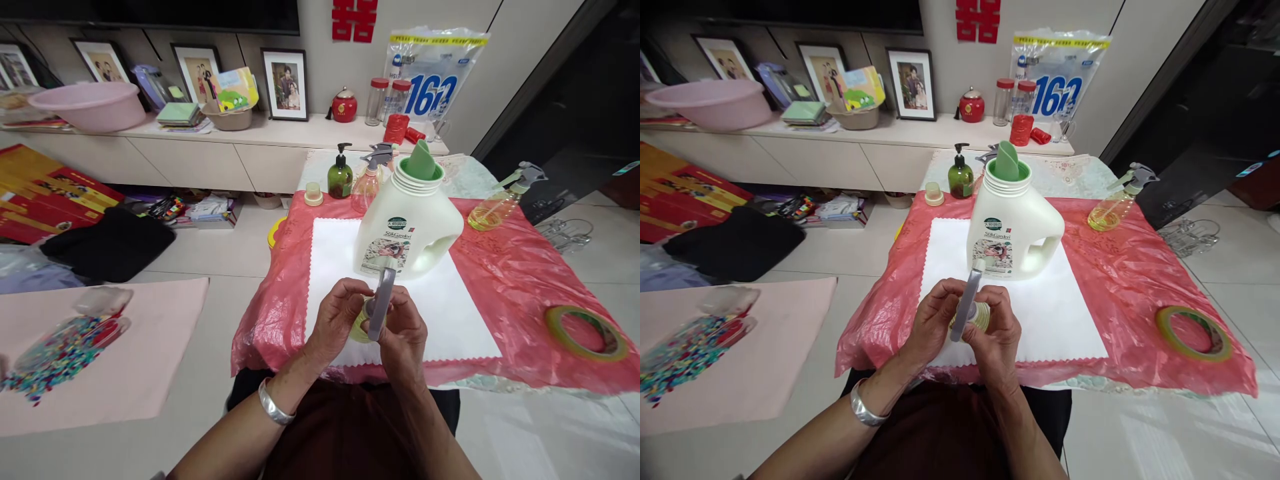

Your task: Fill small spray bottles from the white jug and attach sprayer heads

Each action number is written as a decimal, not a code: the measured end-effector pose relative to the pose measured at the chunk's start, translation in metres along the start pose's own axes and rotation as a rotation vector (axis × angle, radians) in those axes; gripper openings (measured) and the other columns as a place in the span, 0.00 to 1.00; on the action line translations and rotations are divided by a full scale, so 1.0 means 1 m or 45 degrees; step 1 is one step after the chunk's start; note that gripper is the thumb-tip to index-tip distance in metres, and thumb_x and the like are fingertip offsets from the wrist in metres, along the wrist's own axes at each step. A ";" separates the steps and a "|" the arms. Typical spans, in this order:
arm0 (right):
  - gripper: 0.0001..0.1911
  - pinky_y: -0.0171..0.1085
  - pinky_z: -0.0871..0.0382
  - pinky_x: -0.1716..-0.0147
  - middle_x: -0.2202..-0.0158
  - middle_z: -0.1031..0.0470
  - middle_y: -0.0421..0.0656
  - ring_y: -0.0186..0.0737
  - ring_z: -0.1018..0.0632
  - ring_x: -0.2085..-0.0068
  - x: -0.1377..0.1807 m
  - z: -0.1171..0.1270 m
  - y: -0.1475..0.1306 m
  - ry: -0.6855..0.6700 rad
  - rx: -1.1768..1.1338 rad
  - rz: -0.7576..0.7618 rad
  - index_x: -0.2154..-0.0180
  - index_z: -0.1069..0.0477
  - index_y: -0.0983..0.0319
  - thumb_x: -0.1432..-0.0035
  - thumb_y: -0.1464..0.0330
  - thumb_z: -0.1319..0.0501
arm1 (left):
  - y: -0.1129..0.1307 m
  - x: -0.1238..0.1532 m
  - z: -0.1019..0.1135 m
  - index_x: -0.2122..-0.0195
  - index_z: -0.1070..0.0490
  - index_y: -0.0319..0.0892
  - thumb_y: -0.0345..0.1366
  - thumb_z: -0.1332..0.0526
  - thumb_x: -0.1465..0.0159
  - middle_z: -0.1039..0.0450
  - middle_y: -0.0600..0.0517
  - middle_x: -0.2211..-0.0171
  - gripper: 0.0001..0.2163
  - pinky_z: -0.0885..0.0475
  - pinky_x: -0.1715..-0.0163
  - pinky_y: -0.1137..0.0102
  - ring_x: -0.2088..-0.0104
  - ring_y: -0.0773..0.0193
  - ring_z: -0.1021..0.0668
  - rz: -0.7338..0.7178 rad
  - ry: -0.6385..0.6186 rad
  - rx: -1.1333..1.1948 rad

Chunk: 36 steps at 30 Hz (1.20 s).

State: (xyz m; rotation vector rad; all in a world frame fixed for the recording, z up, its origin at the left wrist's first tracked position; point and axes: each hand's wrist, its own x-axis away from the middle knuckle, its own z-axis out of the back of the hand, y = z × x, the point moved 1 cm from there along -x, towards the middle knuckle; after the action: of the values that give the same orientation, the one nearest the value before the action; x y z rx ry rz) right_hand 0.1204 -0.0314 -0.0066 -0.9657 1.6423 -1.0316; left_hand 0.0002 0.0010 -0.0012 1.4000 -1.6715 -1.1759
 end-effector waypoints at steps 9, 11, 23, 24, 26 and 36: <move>0.20 0.46 0.37 0.41 0.47 0.36 0.45 0.46 0.34 0.44 0.001 0.010 -0.010 -0.300 0.160 0.018 0.41 0.27 0.51 0.32 0.57 0.39 | 0.001 0.000 -0.003 0.59 0.23 0.43 0.51 0.32 0.35 0.19 0.49 0.61 0.16 0.26 0.60 0.68 0.63 0.62 0.20 0.045 0.018 0.113; 0.17 0.45 0.38 0.41 0.48 0.36 0.45 0.45 0.34 0.44 0.001 0.011 -0.009 -0.279 0.152 0.011 0.43 0.24 0.51 0.31 0.60 0.39 | 0.001 0.000 -0.004 0.60 0.23 0.43 0.50 0.32 0.35 0.19 0.50 0.62 0.15 0.26 0.62 0.69 0.65 0.64 0.21 0.049 0.037 0.104; 0.19 0.41 0.28 0.54 0.58 0.28 0.41 0.41 0.26 0.56 0.001 -0.002 -0.001 0.057 0.108 -0.025 0.54 0.29 0.58 0.45 0.64 0.26 | -0.003 0.008 -0.001 0.55 0.22 0.45 0.50 0.35 0.33 0.22 0.48 0.54 0.15 0.29 0.47 0.63 0.51 0.56 0.22 -0.160 0.020 0.034; 0.20 0.43 0.29 0.52 0.56 0.26 0.43 0.43 0.25 0.53 0.001 0.000 -0.001 0.021 0.137 -0.034 0.52 0.28 0.57 0.44 0.63 0.27 | -0.004 0.009 -0.001 0.54 0.22 0.45 0.50 0.34 0.34 0.22 0.48 0.53 0.15 0.29 0.46 0.63 0.50 0.56 0.22 -0.157 0.010 0.043; 0.20 0.47 0.31 0.45 0.50 0.26 0.45 0.47 0.26 0.47 0.002 0.005 -0.001 -0.092 0.193 -0.039 0.48 0.26 0.56 0.41 0.61 0.29 | -0.005 0.010 0.000 0.52 0.24 0.45 0.50 0.32 0.36 0.22 0.47 0.51 0.17 0.29 0.46 0.62 0.49 0.54 0.22 -0.117 0.004 0.057; 0.15 0.41 0.29 0.53 0.54 0.29 0.44 0.44 0.26 0.52 0.000 0.010 0.002 -0.175 0.037 -0.103 0.51 0.23 0.56 0.39 0.60 0.31 | -0.007 0.012 -0.003 0.50 0.29 0.46 0.48 0.33 0.33 0.24 0.51 0.56 0.16 0.27 0.55 0.68 0.57 0.63 0.22 -0.024 0.027 0.190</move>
State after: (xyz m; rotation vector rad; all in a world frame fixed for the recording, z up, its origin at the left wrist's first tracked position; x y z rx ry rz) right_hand 0.1303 -0.0325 -0.0101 -1.0678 1.4827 -1.0174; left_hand 0.0026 -0.0111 -0.0070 1.5163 -1.7653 -1.0607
